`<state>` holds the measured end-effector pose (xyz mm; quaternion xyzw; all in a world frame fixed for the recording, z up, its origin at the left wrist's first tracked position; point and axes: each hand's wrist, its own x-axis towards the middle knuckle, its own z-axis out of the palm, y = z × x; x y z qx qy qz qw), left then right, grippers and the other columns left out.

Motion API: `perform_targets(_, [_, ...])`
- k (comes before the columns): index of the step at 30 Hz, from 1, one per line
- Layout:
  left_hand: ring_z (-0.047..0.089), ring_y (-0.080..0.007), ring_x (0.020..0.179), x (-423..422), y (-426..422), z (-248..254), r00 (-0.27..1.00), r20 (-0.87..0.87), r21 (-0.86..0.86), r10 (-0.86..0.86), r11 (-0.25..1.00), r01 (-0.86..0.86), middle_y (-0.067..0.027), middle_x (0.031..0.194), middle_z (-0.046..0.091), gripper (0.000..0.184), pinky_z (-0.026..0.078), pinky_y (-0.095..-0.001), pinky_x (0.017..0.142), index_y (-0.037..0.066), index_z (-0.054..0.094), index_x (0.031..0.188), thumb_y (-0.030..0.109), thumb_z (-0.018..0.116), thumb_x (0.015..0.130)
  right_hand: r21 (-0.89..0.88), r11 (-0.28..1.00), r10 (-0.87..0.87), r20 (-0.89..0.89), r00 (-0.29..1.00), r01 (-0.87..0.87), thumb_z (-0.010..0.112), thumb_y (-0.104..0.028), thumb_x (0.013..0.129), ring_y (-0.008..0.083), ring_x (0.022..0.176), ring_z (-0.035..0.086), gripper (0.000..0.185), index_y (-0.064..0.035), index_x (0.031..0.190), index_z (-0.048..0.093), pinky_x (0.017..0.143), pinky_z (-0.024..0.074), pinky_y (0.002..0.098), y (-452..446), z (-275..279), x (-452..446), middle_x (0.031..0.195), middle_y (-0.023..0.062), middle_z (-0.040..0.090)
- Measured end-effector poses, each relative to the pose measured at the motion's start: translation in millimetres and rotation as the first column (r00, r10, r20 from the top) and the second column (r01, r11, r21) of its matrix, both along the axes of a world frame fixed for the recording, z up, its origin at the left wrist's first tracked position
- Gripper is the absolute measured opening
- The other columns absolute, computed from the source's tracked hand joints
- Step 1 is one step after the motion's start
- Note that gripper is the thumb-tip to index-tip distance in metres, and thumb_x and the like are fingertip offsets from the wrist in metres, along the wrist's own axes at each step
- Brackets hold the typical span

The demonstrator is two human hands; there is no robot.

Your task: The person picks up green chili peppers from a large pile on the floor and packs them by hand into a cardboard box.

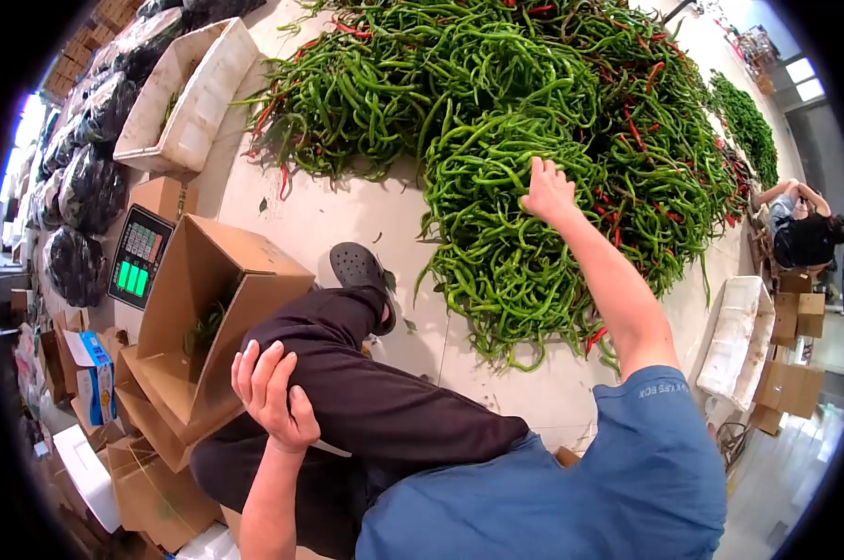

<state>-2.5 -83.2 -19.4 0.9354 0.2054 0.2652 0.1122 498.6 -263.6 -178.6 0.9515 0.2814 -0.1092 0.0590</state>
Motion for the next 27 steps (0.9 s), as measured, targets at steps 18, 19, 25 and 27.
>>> perform_targets(18, [0.049, -0.0414, 0.132, 2, 11, -3, 0.998, -0.013, -0.023, -0.069, 0.997, 0.069, -0.0169, 0.129, 0.063, 0.039, 0.03, -0.0564, 0.117, -0.001, 0.066, 0.114, 0.017, 0.048, 0.085, 0.017, 0.999, -0.031, -0.132, 0.991, 0.033, 0.072, -0.007, 0.075, 0.0458, 0.118, 0.061, 0.093, -0.0237, 0.155, 0.026, 0.098, 0.0526, 0.05, 25, -22, 34, 0.161, 0.0231, 0.025])
perform_targets(19, [0.049, -0.0412, 0.132, 2, 12, -3, 0.998, -0.005, -0.023, -0.066, 0.998, 0.066, -0.0167, 0.128, 0.063, 0.039, 0.03, -0.0563, 0.117, -0.001, 0.066, 0.114, 0.017, 0.048, 0.084, 0.045, 0.999, 0.0, -0.084, 0.997, 0.004, 0.072, -0.006, 0.075, 0.045, 0.113, 0.064, 0.091, -0.0222, 0.153, 0.028, 0.095, 0.0539, 0.0504, 22, -28, 38, 0.159, 0.024, 0.028])
perform_targets(25, [0.053, -0.0375, 0.128, 4, 11, -3, 0.999, 0.022, -0.057, -0.033, 0.998, 0.034, -0.012, 0.123, 0.067, 0.038, 0.03, -0.0532, 0.117, 0.004, 0.072, 0.108, 0.02, 0.052, 0.08, 0.105, 0.987, 0.113, 0.074, 0.991, -0.121, 0.06, 0.003, 0.08, 0.0462, 0.091, 0.067, 0.07, -0.0153, 0.143, 0.037, 0.081, 0.0549, 0.0536, 6, -50, 3, 0.148, 0.0277, 0.038])
perform_targets(27, [0.053, -0.0373, 0.128, 4, 11, -1, 0.999, 0.024, -0.066, -0.032, 0.997, 0.034, -0.0117, 0.123, 0.067, 0.038, 0.03, -0.0531, 0.117, 0.004, 0.073, 0.107, 0.02, 0.052, 0.08, 0.139, 0.986, 0.078, 0.078, 0.994, -0.088, 0.061, 0.003, 0.08, 0.0475, 0.097, 0.065, 0.069, -0.017, 0.142, 0.038, 0.083, 0.053, 0.0552, -2, -51, -11, 0.147, 0.0271, 0.037])
